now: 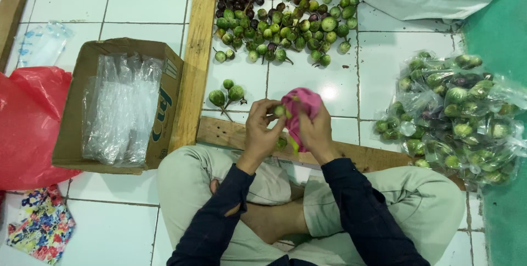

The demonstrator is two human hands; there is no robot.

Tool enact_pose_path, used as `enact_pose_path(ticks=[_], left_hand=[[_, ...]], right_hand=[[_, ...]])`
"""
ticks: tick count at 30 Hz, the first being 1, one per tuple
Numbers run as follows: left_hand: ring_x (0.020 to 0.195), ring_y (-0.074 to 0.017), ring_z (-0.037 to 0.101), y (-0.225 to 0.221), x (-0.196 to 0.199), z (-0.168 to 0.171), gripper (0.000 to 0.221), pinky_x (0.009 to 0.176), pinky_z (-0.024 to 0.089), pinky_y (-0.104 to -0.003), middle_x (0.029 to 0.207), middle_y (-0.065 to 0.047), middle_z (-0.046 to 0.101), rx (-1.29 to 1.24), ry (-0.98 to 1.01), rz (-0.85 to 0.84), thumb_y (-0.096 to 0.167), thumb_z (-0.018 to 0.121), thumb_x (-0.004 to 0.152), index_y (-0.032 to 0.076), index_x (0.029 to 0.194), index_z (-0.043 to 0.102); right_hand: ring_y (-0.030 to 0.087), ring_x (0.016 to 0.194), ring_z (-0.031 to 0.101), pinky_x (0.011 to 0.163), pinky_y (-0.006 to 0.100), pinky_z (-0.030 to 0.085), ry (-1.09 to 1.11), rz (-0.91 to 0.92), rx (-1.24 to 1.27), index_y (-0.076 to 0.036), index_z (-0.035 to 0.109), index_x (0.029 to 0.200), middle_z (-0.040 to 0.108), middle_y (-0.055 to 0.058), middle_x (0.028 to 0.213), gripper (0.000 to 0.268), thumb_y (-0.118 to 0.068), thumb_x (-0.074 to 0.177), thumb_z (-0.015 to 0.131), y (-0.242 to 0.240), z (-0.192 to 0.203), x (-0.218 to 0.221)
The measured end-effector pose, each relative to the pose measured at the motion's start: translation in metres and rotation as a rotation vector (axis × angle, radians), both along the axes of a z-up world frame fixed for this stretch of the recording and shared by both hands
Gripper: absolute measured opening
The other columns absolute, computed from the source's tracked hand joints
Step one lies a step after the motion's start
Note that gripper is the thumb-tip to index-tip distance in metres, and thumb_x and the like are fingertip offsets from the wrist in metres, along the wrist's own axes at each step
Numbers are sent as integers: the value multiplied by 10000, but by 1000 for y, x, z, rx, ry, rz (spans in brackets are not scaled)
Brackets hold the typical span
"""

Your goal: Cleaning and packaging small vegetables using a cloth and plastic bags

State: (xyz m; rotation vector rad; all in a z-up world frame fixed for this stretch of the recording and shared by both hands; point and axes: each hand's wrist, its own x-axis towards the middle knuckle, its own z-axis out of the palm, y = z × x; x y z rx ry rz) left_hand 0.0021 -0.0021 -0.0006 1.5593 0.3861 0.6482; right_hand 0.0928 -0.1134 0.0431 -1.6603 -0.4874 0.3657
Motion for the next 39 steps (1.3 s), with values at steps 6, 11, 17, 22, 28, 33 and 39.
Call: enact_pose_path(ticks=[6, 11, 17, 22, 28, 33, 39], left_hand=[[1070, -328, 675, -2, 0, 13, 349, 887, 578, -427, 1145, -168, 639, 184, 10, 80, 51, 758, 909, 33, 1247, 673], [1070, -324, 670, -6, -2, -12, 389, 907, 542, -457, 1147, -182, 683, 193, 44, 37, 33, 762, 861, 47, 1241, 684], [955, -297, 680, -9, 0, -4, 337, 857, 549, -422, 1064, -143, 665, 203, 92, -20, 34, 789, 796, 46, 1120, 696], [873, -281, 694, -14, 1, -8, 316, 794, 568, -399, 973, -157, 654, 76, 64, -58, -7, 765, 804, 21, 1105, 672], [933, -256, 721, -15, 3, -11, 319, 840, 586, -349, 1027, -138, 640, -61, 0, -59, 0, 772, 847, -14, 1145, 660], [992, -242, 706, -11, 5, -5, 322, 863, 587, -343, 1072, -130, 637, -45, -25, -25, 1, 758, 864, -25, 1172, 669], [911, -205, 717, -13, 1, -7, 321, 828, 568, -345, 963, -103, 673, -9, 51, -76, 8, 772, 822, 21, 1130, 683]], right_hand=[[467, 1170, 594, 1088, 628, 370, 276, 99, -39, 15, 606, 1289, 638, 292, 1144, 848, -668, 1040, 170, -1, 21, -15], [419, 1274, 544, 1114, 586, 360, 296, 66, -140, 16, 656, 1261, 657, 279, 1237, 675, -516, 1073, 286, 2, 18, -21], [287, 1030, 689, 895, 442, 515, 218, -68, -251, -96, 737, 1156, 755, 134, 1012, 351, -366, 931, 732, 1, -60, -1], [218, 848, 664, 761, 384, 529, 162, -144, -220, -123, 738, 1055, 733, 83, 870, 212, -261, 897, 764, 2, -41, -1], [194, 847, 619, 824, 374, 503, 189, -273, -74, -134, 669, 982, 691, 49, 872, 84, -203, 962, 712, -9, -17, 15], [468, 1312, 536, 1112, 590, 384, 268, -77, -56, 12, 558, 1357, 627, 299, 1285, 559, -427, 1012, 585, -2, 38, -8], [363, 1107, 683, 970, 523, 503, 50, -8, -167, -78, 666, 1195, 734, 157, 1076, 315, -205, 915, 733, -4, -37, 4]])
